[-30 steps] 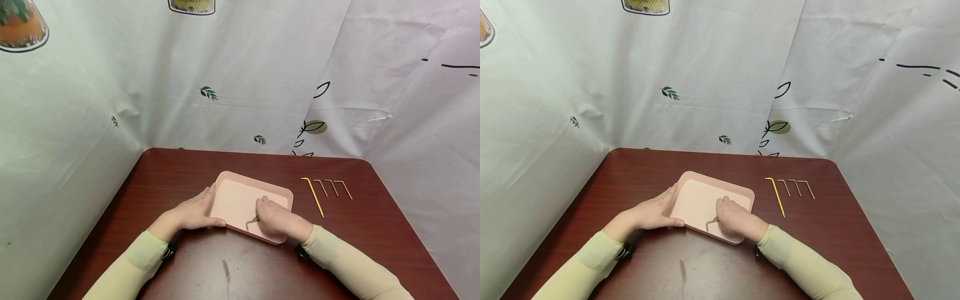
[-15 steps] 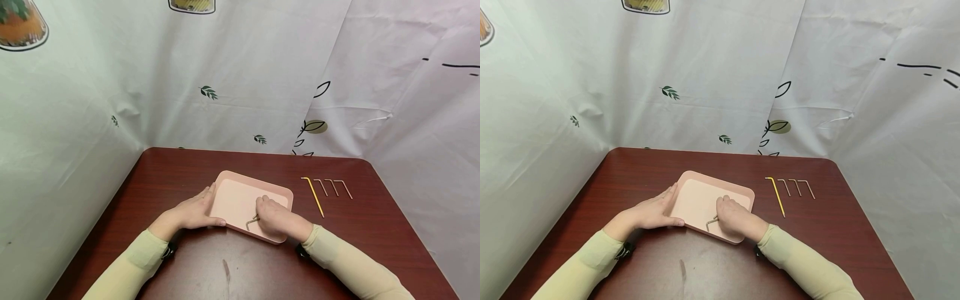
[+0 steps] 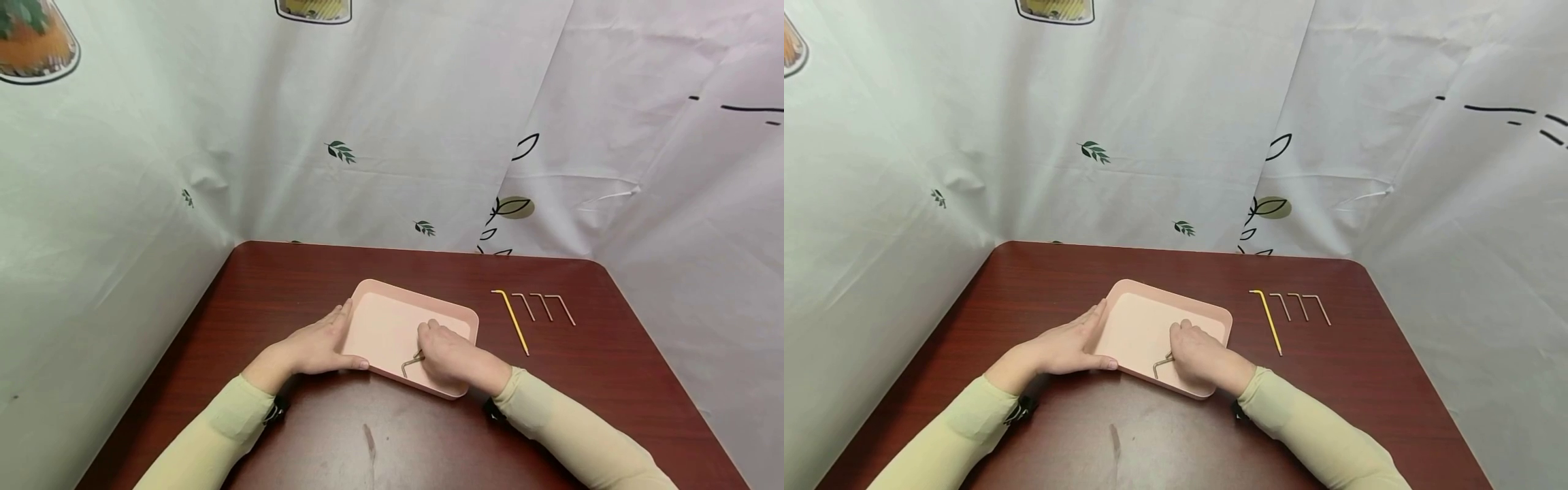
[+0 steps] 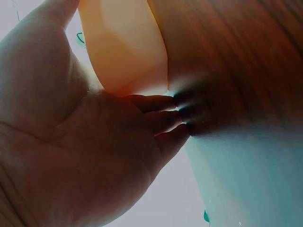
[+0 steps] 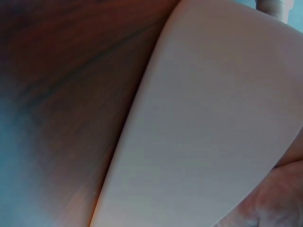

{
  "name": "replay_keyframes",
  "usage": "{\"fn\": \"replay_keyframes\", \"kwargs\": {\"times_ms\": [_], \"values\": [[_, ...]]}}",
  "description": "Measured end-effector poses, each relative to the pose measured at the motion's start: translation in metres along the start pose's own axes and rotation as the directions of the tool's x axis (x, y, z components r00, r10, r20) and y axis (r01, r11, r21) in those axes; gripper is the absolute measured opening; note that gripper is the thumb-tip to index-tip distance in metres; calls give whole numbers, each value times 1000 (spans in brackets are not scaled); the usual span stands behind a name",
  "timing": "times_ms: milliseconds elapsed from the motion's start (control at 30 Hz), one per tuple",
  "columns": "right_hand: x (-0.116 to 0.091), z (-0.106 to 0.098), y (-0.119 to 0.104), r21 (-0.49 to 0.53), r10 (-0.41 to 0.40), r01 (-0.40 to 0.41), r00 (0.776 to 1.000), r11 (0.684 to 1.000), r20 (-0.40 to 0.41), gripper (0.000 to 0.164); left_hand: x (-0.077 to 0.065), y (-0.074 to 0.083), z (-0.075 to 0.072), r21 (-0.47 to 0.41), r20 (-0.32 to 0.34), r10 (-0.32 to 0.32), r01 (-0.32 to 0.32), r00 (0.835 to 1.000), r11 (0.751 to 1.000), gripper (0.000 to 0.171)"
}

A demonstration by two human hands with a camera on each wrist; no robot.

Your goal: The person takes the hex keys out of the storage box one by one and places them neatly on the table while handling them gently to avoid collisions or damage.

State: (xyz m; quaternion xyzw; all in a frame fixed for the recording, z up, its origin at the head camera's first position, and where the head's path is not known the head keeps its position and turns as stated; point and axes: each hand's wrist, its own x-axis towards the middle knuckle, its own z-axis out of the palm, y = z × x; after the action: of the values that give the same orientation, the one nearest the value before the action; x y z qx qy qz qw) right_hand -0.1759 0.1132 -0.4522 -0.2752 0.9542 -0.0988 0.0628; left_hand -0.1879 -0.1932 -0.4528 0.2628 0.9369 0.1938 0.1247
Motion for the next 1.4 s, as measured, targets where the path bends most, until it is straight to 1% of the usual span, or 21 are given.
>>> {"fn": "replay_keyframes", "kwargs": {"times_ms": [233,500,633,667,700,767,867,900,933,1000,1067,1133,1167,1267,1400], "values": [[-1,-1,0,7,-10,10,1000,1000,-15,22,1,0,-1,0,0,1,-1,1000,1000,136],[-1,-6,0,4,-10,10,999,1000,-53,21,0,2,-2,0,-1,8,-8,1000,1000,136],[-1,-7,-1,0,-6,6,998,1000,-56,20,-1,3,-2,-5,0,2,-2,1000,1000,137],[3,3,7,-11,-8,7,997,1000,-72,19,-1,4,-2,-6,1,0,0,1000,1000,137],[1,3,7,-24,-18,16,996,1000,-86,16,-1,4,-2,-8,-2,1,-1,1000,1000,137],[8,21,21,-51,-38,32,992,998,-117,13,-1,3,-2,-8,-4,2,-2,1000,1000,137],[14,36,33,-59,-79,70,983,996,-167,13,0,3,-2,-5,-5,5,-5,1000,1000,136],[11,30,30,-57,-97,88,979,994,-179,12,0,3,-2,-4,-5,7,-7,1000,1000,136],[13,32,32,-37,-99,94,979,995,-178,14,0,3,-2,-3,-4,8,-8,1000,1000,137],[4,13,19,2,-95,97,982,995,-165,14,-1,3,-2,-1,-2,7,-7,1000,1000,137],[-1,0,9,14,-78,81,987,997,-144,14,-1,3,-2,-1,-1,8,-8,1000,1000,137],[-5,-8,4,23,-65,68,989,997,-132,15,-1,3,-1,2,0,7,-7,1000,1000,137],[-5,-9,3,17,-62,65,989,998,-135,15,0,3,-1,5,1,6,-6,1000,1000,137],[2,7,15,-40,-73,66,981,997,-180,15,0,3,-2,2,0,5,-5,1000,1000,136],[15,37,39,-74,-67,52,972,996,-227,16,1,2,-2,-1,-1,7,-7,1000,1000,135]]}}
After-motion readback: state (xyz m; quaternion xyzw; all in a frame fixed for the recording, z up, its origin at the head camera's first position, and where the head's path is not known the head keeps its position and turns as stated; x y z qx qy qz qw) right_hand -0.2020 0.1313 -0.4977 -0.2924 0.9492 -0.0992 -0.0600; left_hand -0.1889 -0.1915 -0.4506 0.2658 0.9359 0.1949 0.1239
